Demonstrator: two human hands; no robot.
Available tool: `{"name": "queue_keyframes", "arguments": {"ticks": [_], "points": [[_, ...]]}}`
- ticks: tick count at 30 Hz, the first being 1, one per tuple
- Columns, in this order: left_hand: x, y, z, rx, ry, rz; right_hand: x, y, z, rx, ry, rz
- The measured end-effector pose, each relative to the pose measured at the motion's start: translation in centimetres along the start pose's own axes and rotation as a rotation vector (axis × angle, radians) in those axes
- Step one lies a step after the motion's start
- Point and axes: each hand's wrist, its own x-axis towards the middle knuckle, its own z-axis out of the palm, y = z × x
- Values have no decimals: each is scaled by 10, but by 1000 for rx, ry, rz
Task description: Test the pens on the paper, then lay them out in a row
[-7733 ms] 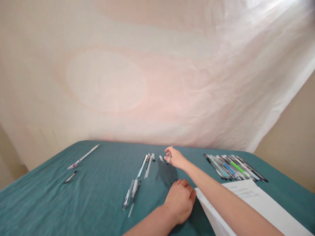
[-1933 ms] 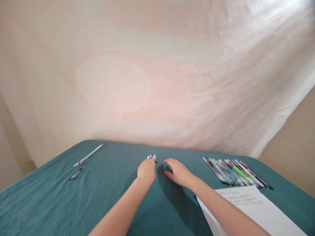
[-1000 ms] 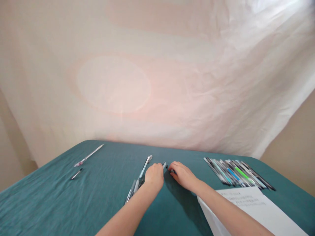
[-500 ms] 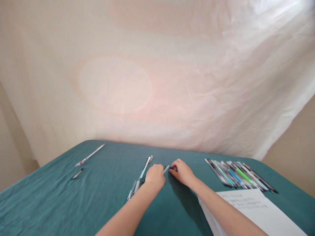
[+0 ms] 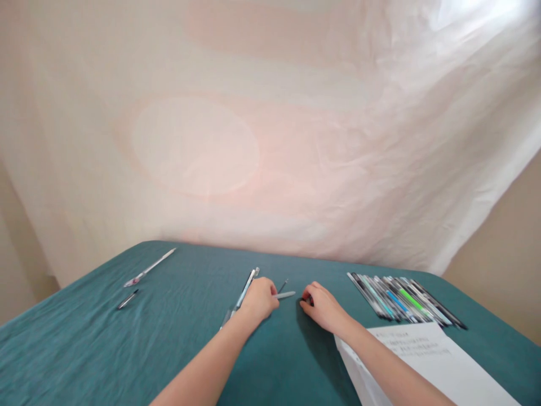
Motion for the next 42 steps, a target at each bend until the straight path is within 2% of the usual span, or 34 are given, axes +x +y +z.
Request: {"name": "queue_keyframes", "arguments": {"ticks": [3, 7, 9, 11, 13, 16, 23, 25, 27, 30, 32, 35, 39, 42], "points": [[2, 0, 3, -258, -8, -30, -7, 2, -4, 25, 18, 12], [3, 11, 14, -919, -30, -94, -12, -1, -13, 141, 132, 20], [0, 20, 21, -1215, -37, -128, -14, -6, -19, 296, 115, 29], [-4, 31, 26, -1412, -87, -159, -16, -13, -25, 519, 32, 69], [-9, 40, 30, -1516, -167, -166, -20, -20, -29, 742, -38, 133], [-16, 48, 33, -1562, -231, -146, -25, -26, -31, 947, -40, 214], [-21, 47, 38, -1693, -301, -149, -25, -20, -30, 1086, 70, 296], [-20, 45, 39, -1753, -261, -188, -25, -18, -35, 1105, 96, 295], [-17, 42, 40, -1810, -159, -220, -25, -17, -42, 1092, 80, 272], [-11, 36, 42, -1900, -30, -213, -28, -17, -55, 925, -56, 175], [-8, 32, 43, -1963, 2, -196, -31, -17, -63, 739, -147, 80], [-5, 28, 46, -2037, 59, -234, -37, -16, -73, 508, -203, -29], [-2, 25, 49, -2063, 169, -344, -42, -13, -83, 354, -253, -60], [-1, 24, 50, -2066, 169, -344, -43, -10, -86, 294, -260, -55]]}}
